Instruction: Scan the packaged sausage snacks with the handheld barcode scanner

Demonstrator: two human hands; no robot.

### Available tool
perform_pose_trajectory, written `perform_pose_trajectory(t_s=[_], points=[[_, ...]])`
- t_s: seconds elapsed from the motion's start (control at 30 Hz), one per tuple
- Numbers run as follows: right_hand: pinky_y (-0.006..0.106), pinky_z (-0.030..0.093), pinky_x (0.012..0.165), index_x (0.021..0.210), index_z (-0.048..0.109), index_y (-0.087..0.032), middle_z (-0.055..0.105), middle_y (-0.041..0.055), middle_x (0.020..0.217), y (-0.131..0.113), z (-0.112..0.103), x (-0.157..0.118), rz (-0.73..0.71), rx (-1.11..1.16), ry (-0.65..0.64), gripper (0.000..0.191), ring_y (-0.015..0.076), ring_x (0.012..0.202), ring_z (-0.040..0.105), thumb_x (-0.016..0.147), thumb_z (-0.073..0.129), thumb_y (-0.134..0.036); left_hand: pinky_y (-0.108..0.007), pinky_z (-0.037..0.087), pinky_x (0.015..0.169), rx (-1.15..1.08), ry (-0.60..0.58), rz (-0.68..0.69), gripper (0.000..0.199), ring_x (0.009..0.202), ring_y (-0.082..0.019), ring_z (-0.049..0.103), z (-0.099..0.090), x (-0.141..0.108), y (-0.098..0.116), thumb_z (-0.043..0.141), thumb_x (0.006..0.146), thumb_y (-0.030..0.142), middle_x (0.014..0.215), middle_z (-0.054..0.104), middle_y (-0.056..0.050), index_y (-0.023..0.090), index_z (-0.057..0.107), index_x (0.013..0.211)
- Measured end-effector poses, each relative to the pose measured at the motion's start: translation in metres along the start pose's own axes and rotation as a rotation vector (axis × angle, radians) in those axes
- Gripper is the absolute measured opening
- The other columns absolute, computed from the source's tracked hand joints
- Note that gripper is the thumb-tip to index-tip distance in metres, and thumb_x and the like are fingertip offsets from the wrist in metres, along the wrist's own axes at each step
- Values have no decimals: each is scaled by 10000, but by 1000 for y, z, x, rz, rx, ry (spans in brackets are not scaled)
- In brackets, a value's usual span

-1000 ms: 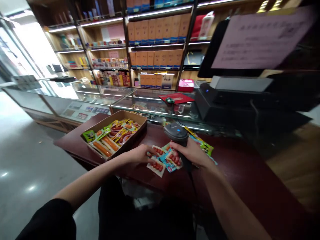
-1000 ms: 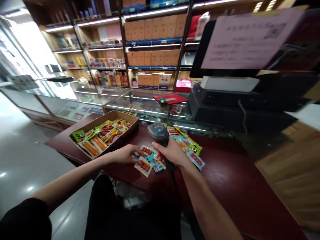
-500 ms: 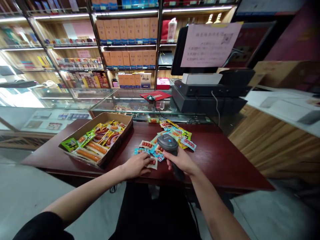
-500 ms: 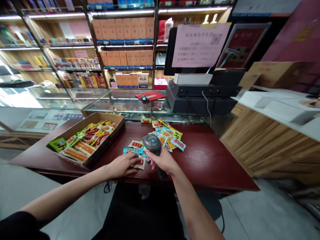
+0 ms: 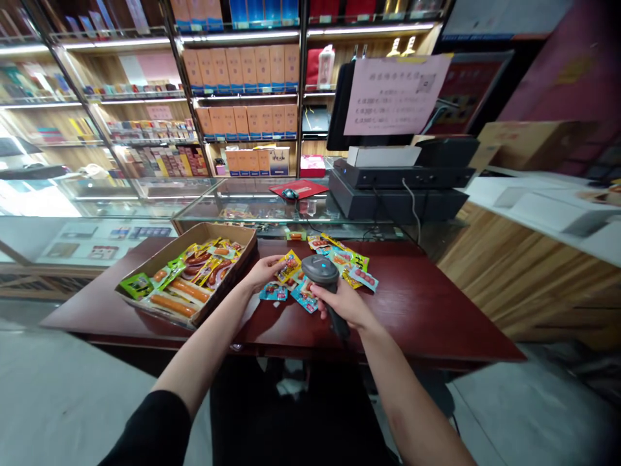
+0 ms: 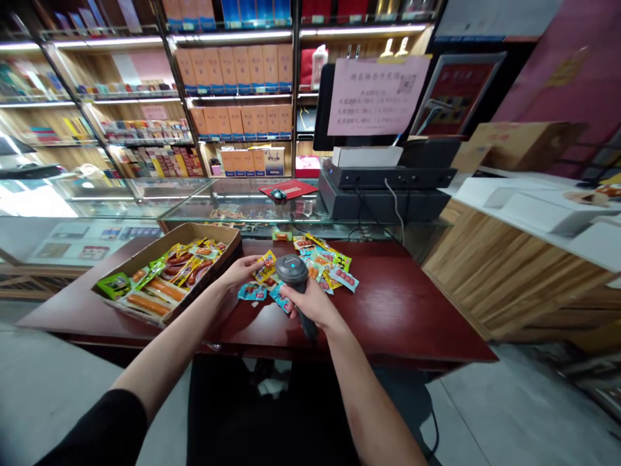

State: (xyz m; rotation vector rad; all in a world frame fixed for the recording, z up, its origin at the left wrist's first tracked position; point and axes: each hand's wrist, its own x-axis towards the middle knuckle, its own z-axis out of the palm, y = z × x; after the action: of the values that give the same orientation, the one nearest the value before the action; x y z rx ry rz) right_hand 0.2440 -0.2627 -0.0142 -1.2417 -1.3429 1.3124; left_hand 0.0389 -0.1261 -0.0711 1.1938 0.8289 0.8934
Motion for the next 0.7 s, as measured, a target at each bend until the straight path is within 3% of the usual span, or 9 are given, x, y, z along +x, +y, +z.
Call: perform_pose_trajectory(t_s=[0.17, 0.3, 0.4, 0.5, 0.6, 0.7], points=[[252, 415, 395, 644, 557, -217, 542, -33, 462, 1, -19, 37, -71, -68, 45, 306, 124, 373, 498, 781, 696, -453, -288, 539, 792, -171, -3, 13, 612, 888, -204, 703, 3, 28, 2, 899, 542, 236, 1045, 735, -107, 160, 696, 1114], [265, 427, 426, 628, 543, -221, 534, -36, 456, -4, -42, 83, -157, -242, 71, 307, 128, 375, 490, 809, 656, -441, -294, 547, 765, -224, 131, 59, 523, 850, -204, 706, 1, 58, 12, 900, 540, 229, 993, 741, -112, 137, 709, 1018], [337, 538, 640, 805, 653, -188, 693, 30, 665, -5, -50, 115, -296, -368, 85, 197, 196, 606, 646, 785, 677, -382, -282, 552, 721, -306, 267, 58, 394, 744, -170, 700, -3, 85, 18, 901, 532, 204, 853, 738, -83, 127, 669, 840], [403, 516, 887, 1049, 671, -147, 736, 102, 1037, 0, -48, 138, -379, -410, 30, 350, 259, 961, 674, 743, 707, -314, -280, 556, 695, -383, 349, 37, 362, 675, -152, 688, -10, 108, 25, 887, 557, 203, 741, 712, -50, 146, 552, 680], [418, 507, 920, 1062, 678, -139, 732, 108, 1072, 5, -41, 154, -328, -387, -53, 348, 268, 993, 672, 749, 698, -290, -269, 551, 695, -414, 389, 84, 408, 667, -144, 683, -14, 123, 32, 887, 551, 211, 709, 704, -35, 158, 494, 642], [425, 510, 915, 1053, 685, -146, 736, 111, 1057, 5, -39, 165, -297, -375, -9, 328, 280, 986, 675, 758, 691, -287, -268, 543, 730, -387, 392, 197, 406, 723, -146, 694, -16, 130, 39, 896, 532, 218, 796, 733, -33, 154, 590, 791]])
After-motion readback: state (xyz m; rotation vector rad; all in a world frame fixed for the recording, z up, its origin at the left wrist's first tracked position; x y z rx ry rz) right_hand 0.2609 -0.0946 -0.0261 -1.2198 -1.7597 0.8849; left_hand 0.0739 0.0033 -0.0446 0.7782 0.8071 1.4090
